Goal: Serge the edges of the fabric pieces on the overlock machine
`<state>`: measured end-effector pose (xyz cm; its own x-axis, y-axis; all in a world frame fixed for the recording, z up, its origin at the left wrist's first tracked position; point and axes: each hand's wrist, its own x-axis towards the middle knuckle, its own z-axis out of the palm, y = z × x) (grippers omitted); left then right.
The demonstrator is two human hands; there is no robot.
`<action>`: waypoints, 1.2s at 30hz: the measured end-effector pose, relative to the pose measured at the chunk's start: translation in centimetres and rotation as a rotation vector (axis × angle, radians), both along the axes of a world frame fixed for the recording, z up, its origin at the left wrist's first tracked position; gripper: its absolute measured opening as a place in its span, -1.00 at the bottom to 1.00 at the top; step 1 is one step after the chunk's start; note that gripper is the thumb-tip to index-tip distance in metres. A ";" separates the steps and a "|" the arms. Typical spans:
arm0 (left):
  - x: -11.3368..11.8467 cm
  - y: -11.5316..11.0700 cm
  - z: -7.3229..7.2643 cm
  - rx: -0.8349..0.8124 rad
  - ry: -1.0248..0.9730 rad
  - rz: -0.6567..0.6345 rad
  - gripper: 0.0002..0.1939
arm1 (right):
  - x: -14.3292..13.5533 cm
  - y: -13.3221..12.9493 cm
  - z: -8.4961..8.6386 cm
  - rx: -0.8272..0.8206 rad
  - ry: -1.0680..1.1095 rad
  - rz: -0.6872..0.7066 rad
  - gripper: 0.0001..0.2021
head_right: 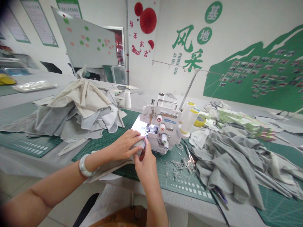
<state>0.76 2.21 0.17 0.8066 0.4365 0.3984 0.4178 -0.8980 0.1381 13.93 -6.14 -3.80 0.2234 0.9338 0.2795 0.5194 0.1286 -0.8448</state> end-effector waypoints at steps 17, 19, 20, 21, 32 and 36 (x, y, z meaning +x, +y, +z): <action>0.0 1.1 0.2 -0.133 -0.054 -0.001 -0.63 | -0.6 0.4 0.2 -0.061 -0.085 -0.040 -0.36; 0.0 1.4 0.3 -0.146 -0.054 -0.011 -0.62 | -0.6 0.4 0.3 -0.079 -0.108 -0.049 -0.34; 0.0 1.6 0.4 -0.153 -0.054 -0.023 -0.62 | -0.7 0.3 0.4 -0.091 -0.121 -0.057 -0.34; 0.0 1.8 0.5 -0.159 -0.054 -0.039 -0.63 | -0.8 0.2 0.4 -0.105 -0.133 -0.067 -0.34; 0.2 1.8 1.1 -0.179 -0.005 -0.060 -0.61 | -0.6 0.1 0.1 -0.051 -0.159 -0.064 -0.35; 0.3 1.8 1.2 -0.201 0.009 -0.057 -0.63 | -0.6 0.1 0.2 -0.104 -0.179 -0.035 -0.36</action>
